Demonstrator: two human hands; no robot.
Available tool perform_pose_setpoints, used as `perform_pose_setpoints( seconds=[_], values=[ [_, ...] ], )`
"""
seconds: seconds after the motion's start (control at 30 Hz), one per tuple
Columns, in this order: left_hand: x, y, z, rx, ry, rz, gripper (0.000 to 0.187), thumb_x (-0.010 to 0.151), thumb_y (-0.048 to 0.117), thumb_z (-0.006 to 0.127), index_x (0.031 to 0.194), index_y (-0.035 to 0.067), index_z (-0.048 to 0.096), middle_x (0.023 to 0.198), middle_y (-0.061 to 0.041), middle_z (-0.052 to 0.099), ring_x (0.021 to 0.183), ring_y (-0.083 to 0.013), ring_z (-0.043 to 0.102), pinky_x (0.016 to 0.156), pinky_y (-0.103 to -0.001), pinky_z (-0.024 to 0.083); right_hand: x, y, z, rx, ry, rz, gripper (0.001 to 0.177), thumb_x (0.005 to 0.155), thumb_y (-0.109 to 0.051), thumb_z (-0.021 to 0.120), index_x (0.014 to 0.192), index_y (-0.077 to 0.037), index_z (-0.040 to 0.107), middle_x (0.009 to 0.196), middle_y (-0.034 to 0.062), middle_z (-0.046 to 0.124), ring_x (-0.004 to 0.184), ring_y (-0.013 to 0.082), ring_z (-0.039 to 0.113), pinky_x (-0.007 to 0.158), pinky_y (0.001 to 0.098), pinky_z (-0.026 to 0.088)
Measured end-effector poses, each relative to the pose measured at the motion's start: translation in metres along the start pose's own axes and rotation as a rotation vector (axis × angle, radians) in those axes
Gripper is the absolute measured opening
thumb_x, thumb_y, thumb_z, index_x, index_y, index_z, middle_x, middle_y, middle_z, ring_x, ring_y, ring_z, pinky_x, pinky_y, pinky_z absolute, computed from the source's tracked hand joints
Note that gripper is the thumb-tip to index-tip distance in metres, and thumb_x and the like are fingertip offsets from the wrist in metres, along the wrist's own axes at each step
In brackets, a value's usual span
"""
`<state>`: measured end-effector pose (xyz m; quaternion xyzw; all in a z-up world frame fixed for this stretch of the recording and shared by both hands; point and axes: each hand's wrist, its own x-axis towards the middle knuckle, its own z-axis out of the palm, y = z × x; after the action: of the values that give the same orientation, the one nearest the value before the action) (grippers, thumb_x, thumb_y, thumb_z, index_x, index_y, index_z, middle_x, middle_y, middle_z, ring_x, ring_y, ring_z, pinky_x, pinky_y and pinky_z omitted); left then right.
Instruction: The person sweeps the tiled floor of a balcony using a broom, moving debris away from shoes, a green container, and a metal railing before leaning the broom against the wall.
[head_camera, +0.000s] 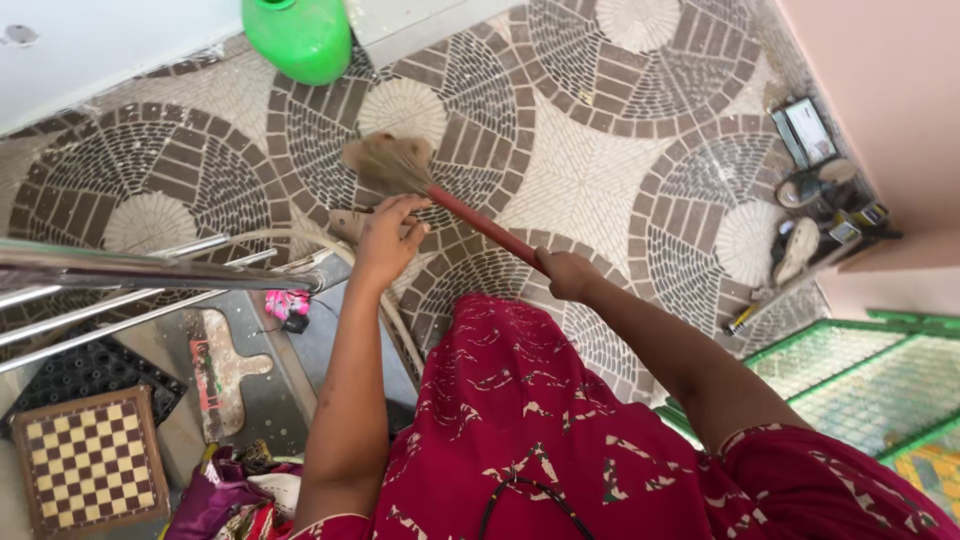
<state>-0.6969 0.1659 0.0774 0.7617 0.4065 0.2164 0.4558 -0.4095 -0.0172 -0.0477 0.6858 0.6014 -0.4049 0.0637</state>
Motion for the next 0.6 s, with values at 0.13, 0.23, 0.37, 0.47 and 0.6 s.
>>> perform_pose_setpoints(
  seconds=[0.13, 0.23, 0.37, 0.47, 0.6],
  values=[
    [-0.016, -0.014, -0.005, -0.05, -0.009, -0.113, 0.036, 0.092, 0.004, 0.073, 0.128, 0.007, 0.07, 0.109, -0.013, 0.07, 0.093, -0.0196, 0.071, 0.089, -0.032, 0.06, -0.018, -0.045, -0.013, 0.199, -0.009, 0.022, 0.06, 0.078, -0.002, 0.064, 0.135, -0.009, 0.046, 0.099, 0.0223, 0.071, 0.091, 0.037, 0.071, 0.081, 0.0496, 0.055],
    [-0.024, -0.021, -0.019, -0.023, 0.052, -0.037, 0.036, 0.089, 0.001, 0.071, 0.125, 0.005, 0.068, 0.123, -0.012, 0.067, 0.095, -0.0188, 0.072, 0.087, -0.032, 0.058, -0.042, -0.072, -0.017, 0.368, -0.096, 0.085, 0.063, 0.077, -0.007, 0.068, 0.136, -0.011, 0.044, 0.1, 0.0233, 0.071, 0.082, 0.0323, 0.073, 0.074, 0.0428, 0.062],
    [-0.031, -0.029, -0.037, -0.017, 0.109, -0.091, 0.038, 0.087, 0.002, 0.072, 0.125, 0.006, 0.069, 0.123, -0.011, 0.068, 0.09, -0.02, 0.07, 0.082, -0.032, 0.058, -0.076, -0.057, -0.045, 0.315, -0.261, 0.107, 0.064, 0.078, -0.011, 0.073, 0.138, -0.012, 0.049, 0.106, 0.0202, 0.073, 0.076, 0.0248, 0.074, 0.069, 0.0371, 0.062],
    [-0.034, -0.034, -0.038, -0.036, 0.138, -0.089, 0.039, 0.087, 0.001, 0.073, 0.126, 0.006, 0.068, 0.122, -0.011, 0.07, 0.089, -0.0205, 0.071, 0.083, -0.033, 0.058, -0.086, -0.035, -0.062, 0.481, -0.384, 0.245, 0.068, 0.077, -0.008, 0.075, 0.14, -0.012, 0.049, 0.104, 0.019, 0.075, 0.072, 0.0228, 0.073, 0.066, 0.0359, 0.062],
    [-0.037, -0.031, -0.036, -0.023, 0.144, -0.075, 0.038, 0.087, 0.001, 0.072, 0.125, 0.007, 0.069, 0.125, -0.01, 0.069, 0.092, -0.0195, 0.073, 0.084, -0.032, 0.058, -0.06, -0.011, -0.035, 0.301, -0.37, 0.267, 0.063, 0.078, -0.004, 0.076, 0.137, -0.008, 0.054, 0.102, 0.0196, 0.073, 0.07, 0.0231, 0.072, 0.064, 0.0366, 0.062]
  ],
)
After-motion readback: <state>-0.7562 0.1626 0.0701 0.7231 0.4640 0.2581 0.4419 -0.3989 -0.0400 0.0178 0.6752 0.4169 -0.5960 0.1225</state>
